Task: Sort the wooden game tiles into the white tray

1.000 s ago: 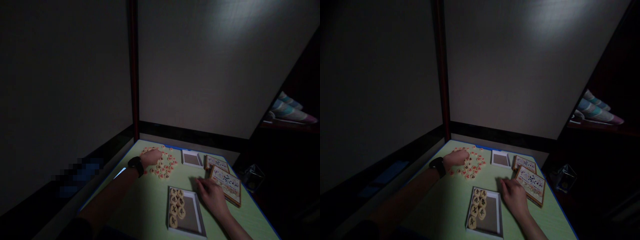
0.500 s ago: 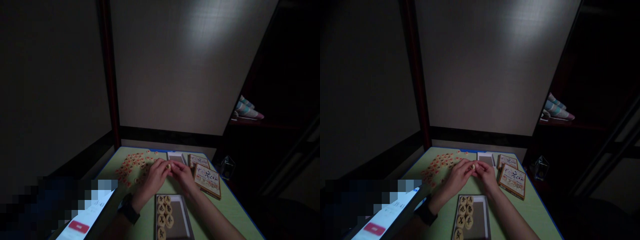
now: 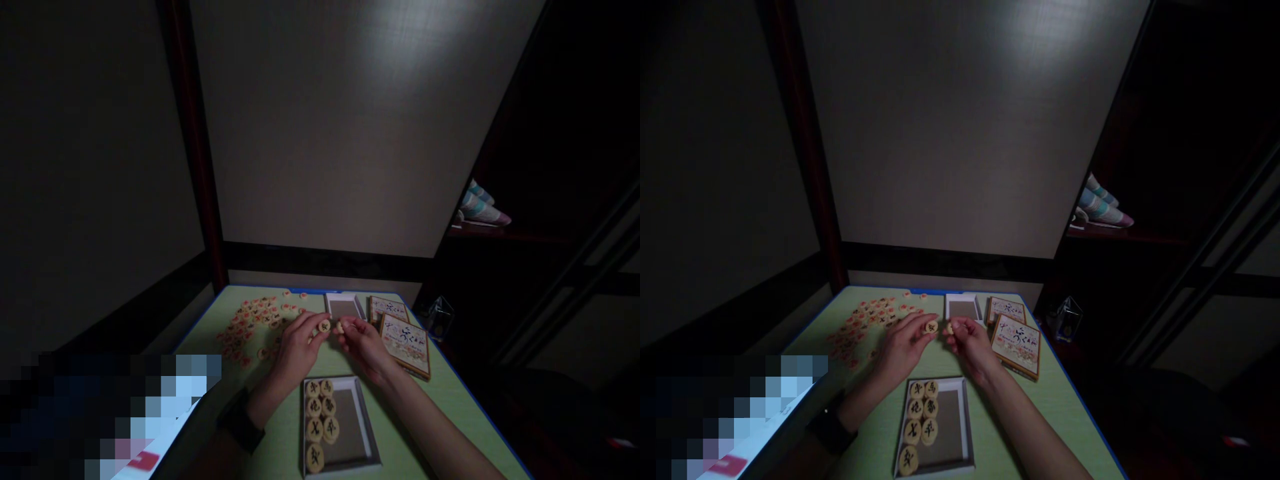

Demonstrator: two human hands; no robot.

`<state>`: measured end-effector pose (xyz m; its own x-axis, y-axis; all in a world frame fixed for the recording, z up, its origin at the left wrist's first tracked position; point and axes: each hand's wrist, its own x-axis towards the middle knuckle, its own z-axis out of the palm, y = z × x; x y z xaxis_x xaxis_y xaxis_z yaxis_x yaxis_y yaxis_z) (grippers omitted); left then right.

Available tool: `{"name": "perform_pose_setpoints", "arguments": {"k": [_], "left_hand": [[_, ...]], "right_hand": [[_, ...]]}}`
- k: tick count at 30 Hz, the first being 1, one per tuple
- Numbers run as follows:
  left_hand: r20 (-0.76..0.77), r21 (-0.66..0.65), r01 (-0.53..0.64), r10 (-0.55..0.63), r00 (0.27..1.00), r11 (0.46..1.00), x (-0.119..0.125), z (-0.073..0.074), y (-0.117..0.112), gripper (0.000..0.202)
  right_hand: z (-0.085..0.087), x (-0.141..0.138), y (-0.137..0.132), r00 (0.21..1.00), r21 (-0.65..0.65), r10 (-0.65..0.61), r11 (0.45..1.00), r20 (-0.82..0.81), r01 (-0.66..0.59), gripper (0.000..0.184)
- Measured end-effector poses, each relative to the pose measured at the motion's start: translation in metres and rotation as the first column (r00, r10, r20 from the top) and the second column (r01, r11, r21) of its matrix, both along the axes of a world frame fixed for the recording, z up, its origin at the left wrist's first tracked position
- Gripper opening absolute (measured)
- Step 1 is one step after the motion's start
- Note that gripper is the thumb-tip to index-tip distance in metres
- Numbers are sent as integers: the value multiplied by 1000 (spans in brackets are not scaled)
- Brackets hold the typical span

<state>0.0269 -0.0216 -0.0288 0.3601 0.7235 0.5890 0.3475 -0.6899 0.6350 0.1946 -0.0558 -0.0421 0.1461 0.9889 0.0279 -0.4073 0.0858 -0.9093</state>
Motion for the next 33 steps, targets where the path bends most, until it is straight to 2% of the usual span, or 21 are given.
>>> {"name": "perform_pose_setpoints", "arguments": {"k": [3, 5, 9, 11, 14, 17, 19, 22, 26, 30, 33], "left_hand": [[24, -140, -20, 24, 999, 990, 2, -2, 2, 28], [69, -247, 13, 4, 998, 969, 4, -5, 6, 26], [188, -482, 161, -78, 979, 861, 8, -11, 14, 29], [222, -554, 212, -103, 970, 805, 9, -14, 17, 32], [274, -600, 287, -145, 951, 747, 10, -18, 18, 32], [344, -623, 391, -212, 915, 677, 9, -19, 16, 36], [394, -635, 468, -264, 881, 614, 8, -18, 15, 44], [479, -624, 561, -301, 824, 544, 3, -13, 14, 47], [533, -595, 618, -323, 782, 515, -1, -9, 15, 48], [539, -604, 595, -279, 795, 530, -2, -15, 22, 46], [548, -618, 557, -205, 811, 555, -1, -20, 26, 44]], "right_hand": [[0, -1, 0, 1000, 15, -27, 1000, 15, 27, 35], [3, -1, -1, 996, 27, -62, 998, 59, 61, 39], [10, -1, -2, 956, 76, -138, 990, 259, 122, 44], [11, -3, -2, 918, 129, -163, 984, 361, 124, 43], [9, -6, -5, 835, 227, -200, 970, 512, 93, 34], [7, -9, -9, 718, 348, -284, 936, 636, 62, 25], [6, -10, -11, 660, 407, -341, 912, 669, 58, 21], [2, -10, -11, 622, 463, -388, 885, 680, 46, 19], [-1, -12, -12, 568, 512, -429, 859, 702, 16, 22], [6, -13, -18, 488, 502, -415, 863, 768, -55, 24], [14, -11, -24, 341, 484, -405, 854, 848, -188, 25]]}}
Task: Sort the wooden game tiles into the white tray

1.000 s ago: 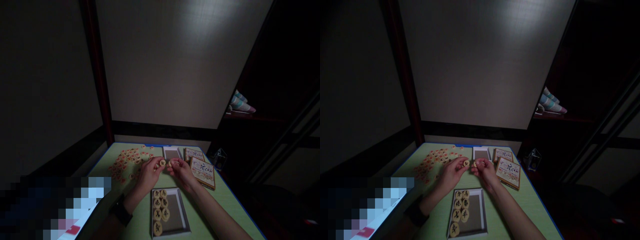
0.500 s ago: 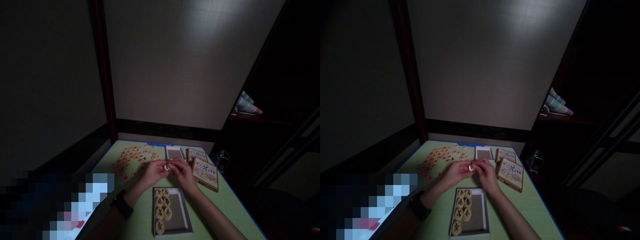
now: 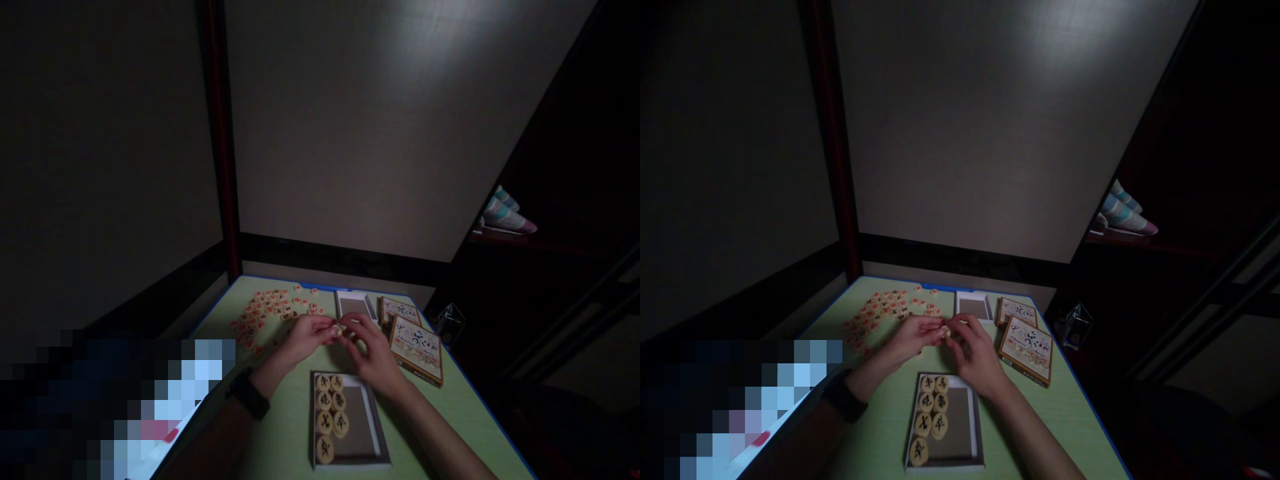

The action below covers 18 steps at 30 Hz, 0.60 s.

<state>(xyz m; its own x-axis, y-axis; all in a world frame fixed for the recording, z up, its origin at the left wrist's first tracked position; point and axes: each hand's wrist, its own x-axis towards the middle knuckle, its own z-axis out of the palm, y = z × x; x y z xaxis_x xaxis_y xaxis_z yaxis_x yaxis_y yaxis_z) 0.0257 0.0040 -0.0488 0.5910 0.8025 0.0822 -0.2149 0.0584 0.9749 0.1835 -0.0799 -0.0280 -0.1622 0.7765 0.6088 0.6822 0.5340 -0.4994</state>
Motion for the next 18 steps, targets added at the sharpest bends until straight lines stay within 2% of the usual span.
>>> {"name": "perform_pose_setpoints", "arguments": {"k": [2, 5, 9, 12, 14, 16, 18], "left_hand": [[6, -16, -24, 24, 1000, 1000, 0, -1, 0, 47], [9, -19, 19, -19, 1000, 1000, 0, 2, -3, 51], [10, -10, 79, -79, 997, 997, -1, 9, -7, 51], [-21, 7, 102, -102, 995, 995, -2, 14, -7, 56], [-68, 54, 73, -69, 995, 996, -3, 18, -5, 50], [-161, 153, -12, 37, 986, 988, -5, 21, -3, 34], [-319, 302, -69, 168, 933, 951, -7, 23, -2, 25]], "right_hand": [[1, 1, -3, 988, 30, 6, 999, 156, -11, 34], [-3, 1, -3, 959, 83, -8, 996, 282, -16, 33], [-12, 2, 0, 954, 174, -51, 985, 296, -1, 30], [-14, 3, 3, 971, 213, -62, 977, 229, 12, 30], [-10, 5, 2, 983, 181, -86, 982, 162, 56, 29], [-2, 7, -5, 987, 90, -134, 988, 93, 126, 29], [9, 10, -20, 984, -50, -168, 984, 55, 170, 28]]}}
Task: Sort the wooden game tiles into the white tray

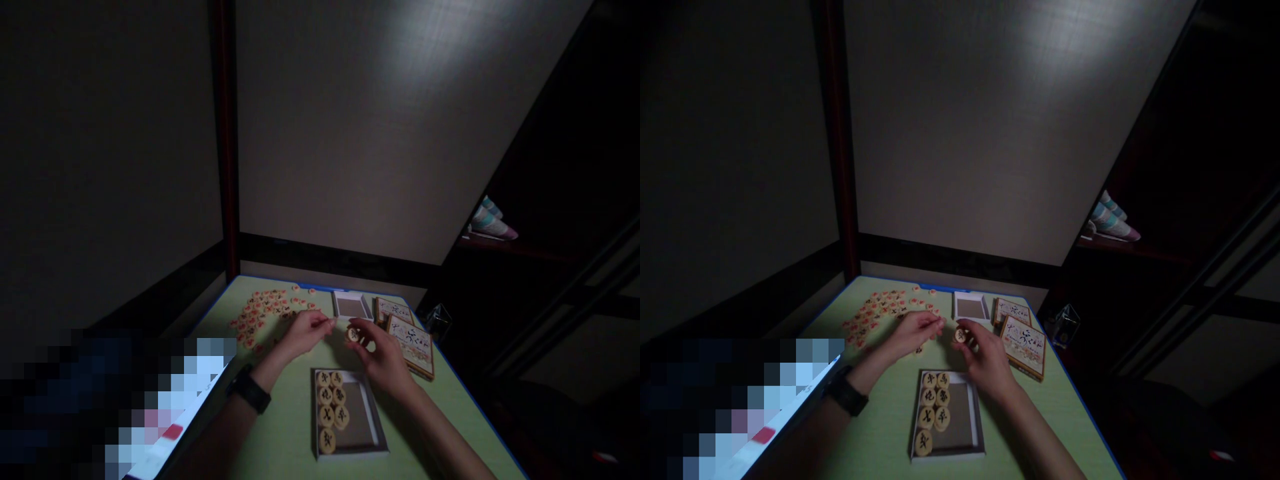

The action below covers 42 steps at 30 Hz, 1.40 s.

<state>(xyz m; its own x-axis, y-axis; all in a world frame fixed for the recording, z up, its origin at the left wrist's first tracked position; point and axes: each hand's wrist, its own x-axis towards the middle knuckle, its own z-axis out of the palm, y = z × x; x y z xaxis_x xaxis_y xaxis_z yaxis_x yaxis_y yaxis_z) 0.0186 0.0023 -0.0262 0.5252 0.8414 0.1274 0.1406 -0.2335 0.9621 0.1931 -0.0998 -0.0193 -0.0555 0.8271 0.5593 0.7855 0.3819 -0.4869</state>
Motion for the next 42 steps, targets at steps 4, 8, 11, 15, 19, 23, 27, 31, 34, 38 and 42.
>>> {"name": "perform_pose_setpoints", "arguments": {"k": [4, 8, 11, 15, 19, 23, 27, 31, 34, 38, 42], "left_hand": [[-426, 353, -22, 182, 886, 935, -7, 4, -5, 38], [-640, 495, 131, 258, 724, 859, -11, 8, -17, 41], [-703, 528, 209, 287, 651, 823, -10, 9, -26, 40], [-743, 525, 255, 291, 603, 812, -8, 8, -31, 35], [-750, 518, 267, 281, 599, 813, -8, 7, -33, 34], [-748, 523, 294, 265, 609, 800, -8, 9, -36, 33], [-738, 528, 285, 266, 620, 800, -8, 10, -37, 32], [-736, 534, 278, 277, 618, 799, -8, 11, -36, 32], [-745, 526, 283, 274, 609, 802, -8, 12, -36, 33], [-744, 532, 292, 274, 610, 795, -7, 10, -37, 32], [-745, 537, 299, 278, 606, 789, -6, 6, -36, 31]], "right_hand": [[17, -1, -47, 1000, -328, 19, 944, -21, -25, 19], [21, -15, -80, 1000, -564, -31, 825, 6, 29, 19], [18, -28, -85, 997, -606, -51, 792, 57, 75, 20], [15, -37, -82, 996, -634, -60, 768, 73, 93, 21], [14, -37, -83, 998, -655, -55, 753, 24, 58, 20], [14, -35, -84, 999, -677, -43, 736, -12, 24, 20], [14, -35, -83, 999, -652, -21, 757, 35, 39, 18], [11, -39, -83, 993, -628, 6, 775, 118, 70, 18], [7, -40, -84, 979, -593, 30, 800, 200, 97, 25], [9, -40, -84, 978, -591, 36, 802, 203, 93, 25], [18, -39, -82, 995, -650, 15, 758, 99, 53, 17]]}}
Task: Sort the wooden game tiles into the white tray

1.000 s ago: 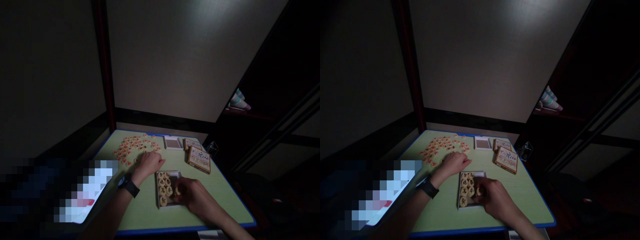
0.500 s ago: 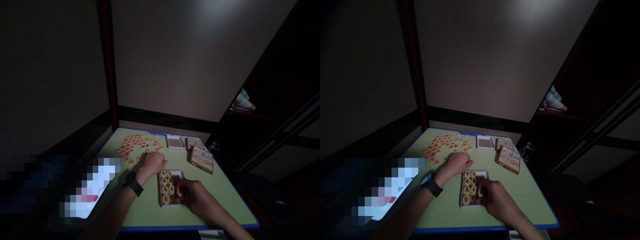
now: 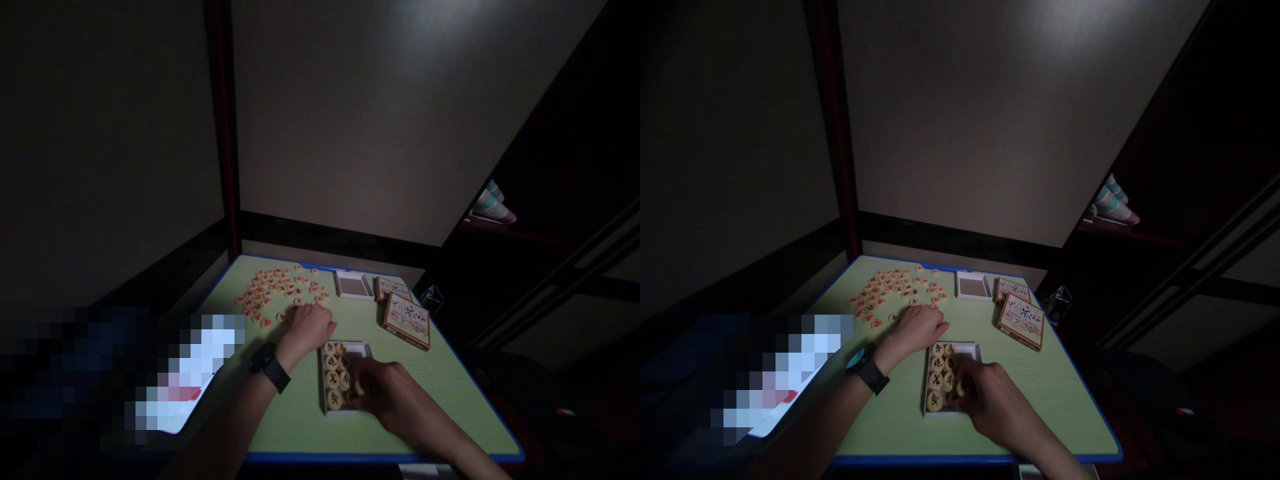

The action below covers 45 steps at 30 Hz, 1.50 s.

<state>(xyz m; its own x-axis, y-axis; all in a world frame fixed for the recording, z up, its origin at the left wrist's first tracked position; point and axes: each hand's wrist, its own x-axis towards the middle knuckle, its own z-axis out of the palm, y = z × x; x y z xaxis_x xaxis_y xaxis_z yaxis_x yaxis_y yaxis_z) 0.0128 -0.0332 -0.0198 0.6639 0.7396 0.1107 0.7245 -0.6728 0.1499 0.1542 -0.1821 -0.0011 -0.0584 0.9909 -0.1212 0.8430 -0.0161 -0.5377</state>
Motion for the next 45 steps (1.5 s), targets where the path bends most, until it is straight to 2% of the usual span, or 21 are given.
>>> {"name": "perform_pose_setpoints", "arguments": {"k": [4, 11, 14, 16, 19, 21, 24, 27, 29, 31, 33, 37, 41, 45], "left_hand": [[25, -12, -4, 4, 1000, 1000, 0, 0, 0, 30], [38, -18, -28, 28, 999, 999, -1, 1, -3, 31], [38, -3, -25, 25, 999, 1000, 0, -2, -1, 31], [40, -1, -32, 32, 999, 999, 1, -4, 0, 31], [50, -7, -55, 55, 997, 998, 1, -3, 2, 30], [71, -10, -69, 70, 995, 998, 1, -1, 2, 30], [132, 17, -77, 74, 988, 997, 2, 4, 1, 30], [238, 90, -9, -12, 971, 996, 5, 2, -4, 29], [303, 174, 101, -151, 941, 979, 11, -4, -11, 25], [338, 289, 217, -312, 888, 932, 18, -13, -19, 20], [376, 396, 258, -412, 830, 881, 24, -21, -27, 16], [415, 524, 264, -513, 752, 810, 32, -26, -38, 19], [468, 587, 219, -547, 694, 779, 33, -24, -39, 21], [504, 624, 181, -568, 650, 760, 33, -20, -39, 20]], "right_hand": [[4, 0, 2, 996, -34, -20, 999, -88, 17, 20], [-5, 7, 4, 967, -87, -48, 996, -250, 27, 22], [-3, 19, 12, 957, -42, -38, 999, -288, 27, 19], [1, 30, 27, 966, 56, -15, 998, -258, 31, 18], [9, 42, 65, 993, 212, 3, 977, -119, 23, 23], [7, 45, 96, 1000, 237, -26, 971, -7, 27, 22], [-6, 41, 136, 995, 209, -28, 978, 96, 8, 18], [-25, 33, 160, 998, 199, -3, 980, 70, -11, 23], [-34, 29, 167, 999, 206, 0, 979, 43, -9, 24], [-37, 25, 169, 1000, 213, 0, 977, 23, -5, 24], [-37, 22, 170, 1000, 220, 19, 975, 5, -19, 24], [-34, 19, 167, 997, 233, 77, 970, -26, -69, 25], [-29, 20, 170, 993, 240, 106, 967, -47, -91, 29], [-17, 12, 179, 994, 285, 109, 952, 32, -113, 26]]}}
